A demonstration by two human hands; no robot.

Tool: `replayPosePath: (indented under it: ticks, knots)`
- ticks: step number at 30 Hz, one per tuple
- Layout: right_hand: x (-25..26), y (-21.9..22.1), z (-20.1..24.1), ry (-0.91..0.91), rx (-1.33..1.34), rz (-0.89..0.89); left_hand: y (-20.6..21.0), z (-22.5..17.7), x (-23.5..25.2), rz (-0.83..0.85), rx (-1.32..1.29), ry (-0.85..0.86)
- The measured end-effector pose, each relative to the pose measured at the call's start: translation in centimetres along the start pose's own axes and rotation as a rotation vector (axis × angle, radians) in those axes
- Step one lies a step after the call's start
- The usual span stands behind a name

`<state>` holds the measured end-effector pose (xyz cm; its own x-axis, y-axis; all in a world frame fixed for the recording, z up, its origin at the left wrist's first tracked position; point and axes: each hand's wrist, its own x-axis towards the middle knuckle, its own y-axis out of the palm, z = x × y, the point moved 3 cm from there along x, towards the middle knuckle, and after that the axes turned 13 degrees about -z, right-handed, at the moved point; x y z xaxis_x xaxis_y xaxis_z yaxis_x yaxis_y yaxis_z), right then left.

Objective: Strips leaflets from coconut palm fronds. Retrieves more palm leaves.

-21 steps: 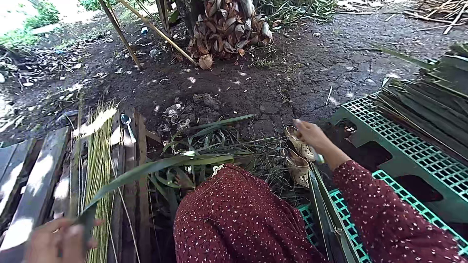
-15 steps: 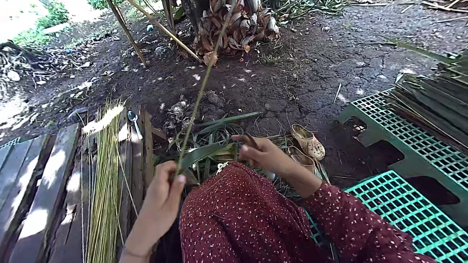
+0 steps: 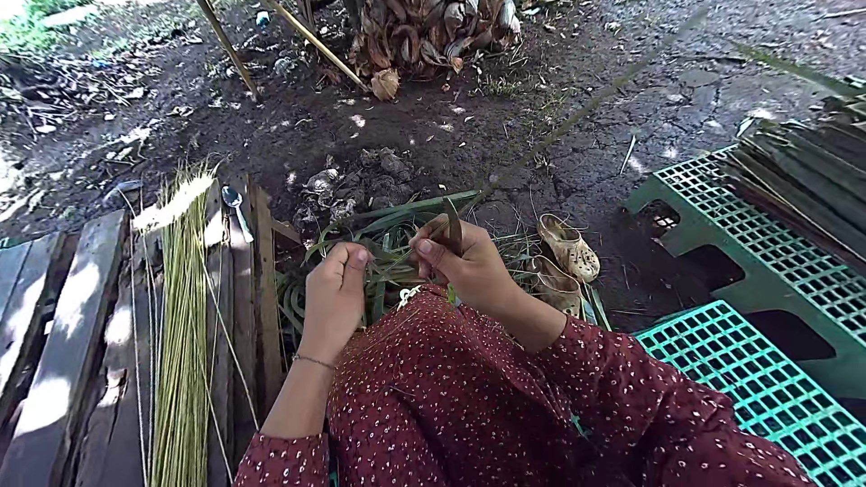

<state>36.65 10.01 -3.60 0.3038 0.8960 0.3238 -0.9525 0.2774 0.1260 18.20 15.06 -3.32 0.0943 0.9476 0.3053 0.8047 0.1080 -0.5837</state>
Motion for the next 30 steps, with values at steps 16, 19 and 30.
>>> replayPosePath:
  ticks: [16, 19, 30]
  knots:
    - [-1.9, -12.0, 1.1, -0.21, -0.092, -0.444, -2.0, 10.2, 4.4, 0.047, 0.672, -0.166]
    - [-2.2, -12.0, -0.1, -0.088, -0.091, -0.42, -1.0, 8.3, 3.1, 0.139, 0.595, -0.09]
    - [-1.0, -8.7, 0.1, 0.213, 0.047, -0.238, 1.2, -1.7, -3.2, 0.255, 0.041, 0.279]
